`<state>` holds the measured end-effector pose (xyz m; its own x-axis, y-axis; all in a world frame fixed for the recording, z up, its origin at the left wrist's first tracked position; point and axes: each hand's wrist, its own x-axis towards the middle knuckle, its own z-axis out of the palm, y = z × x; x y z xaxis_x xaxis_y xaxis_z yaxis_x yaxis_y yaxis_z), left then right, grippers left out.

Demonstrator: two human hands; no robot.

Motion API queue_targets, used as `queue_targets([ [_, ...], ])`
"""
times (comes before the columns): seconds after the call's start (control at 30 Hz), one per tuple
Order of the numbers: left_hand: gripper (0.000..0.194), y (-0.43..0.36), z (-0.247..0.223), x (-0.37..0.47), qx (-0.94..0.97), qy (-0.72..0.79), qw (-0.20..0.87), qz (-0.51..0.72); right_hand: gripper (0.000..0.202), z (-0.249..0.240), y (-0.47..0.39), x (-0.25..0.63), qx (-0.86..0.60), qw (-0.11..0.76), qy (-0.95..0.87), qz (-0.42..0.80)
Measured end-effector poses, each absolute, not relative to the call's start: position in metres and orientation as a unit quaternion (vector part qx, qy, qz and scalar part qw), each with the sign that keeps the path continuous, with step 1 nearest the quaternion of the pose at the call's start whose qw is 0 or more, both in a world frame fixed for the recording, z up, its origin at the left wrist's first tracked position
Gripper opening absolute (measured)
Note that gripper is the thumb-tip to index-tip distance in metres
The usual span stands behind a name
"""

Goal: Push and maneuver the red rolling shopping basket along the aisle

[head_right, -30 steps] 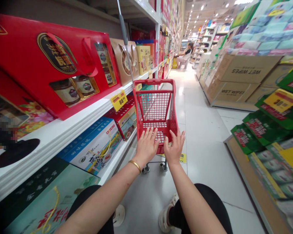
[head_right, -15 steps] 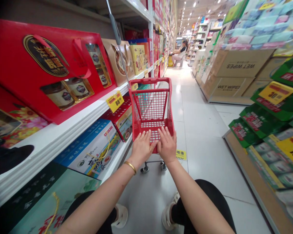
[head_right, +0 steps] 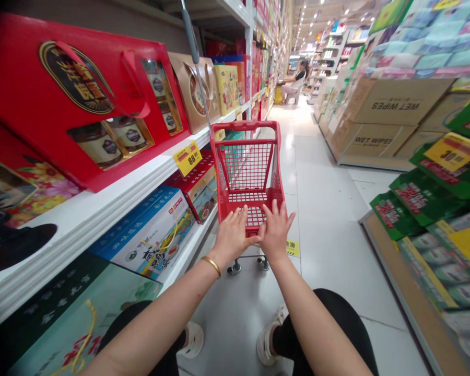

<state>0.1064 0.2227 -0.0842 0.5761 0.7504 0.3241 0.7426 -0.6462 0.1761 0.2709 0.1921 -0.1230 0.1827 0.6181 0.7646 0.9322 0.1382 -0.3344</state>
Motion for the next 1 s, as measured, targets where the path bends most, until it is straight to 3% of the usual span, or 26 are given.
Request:
queue_targets([
  [0.3, 0.115, 0.229, -0.089, 0.092, 0.874, 0.437, 0.007, 0.212, 0.060, -0.115, 0.190, 0.249, -0.515, 0.375, -0.762, -0.120],
  [0.6, 0.121, 0.219, -0.088, 0.102, 0.882, 0.412, 0.028, 0.228, 0.054, -0.104, 0.182, 0.293, -0.664, 0.382, -0.605, -0.217],
  [0.83, 0.116, 0.220, -0.090, 0.107, 0.874, 0.423, 0.032, 0.237, 0.054, -0.111, 0.190, 0.253, -0.600, 0.344, -0.702, -0.172],
  [1.0, 0.119, 0.221, -0.088, 0.097, 0.873, 0.431, 0.021, 0.227, 0.043, -0.103, 0.189, 0.252, -0.612, 0.330, -0.690, -0.202],
])
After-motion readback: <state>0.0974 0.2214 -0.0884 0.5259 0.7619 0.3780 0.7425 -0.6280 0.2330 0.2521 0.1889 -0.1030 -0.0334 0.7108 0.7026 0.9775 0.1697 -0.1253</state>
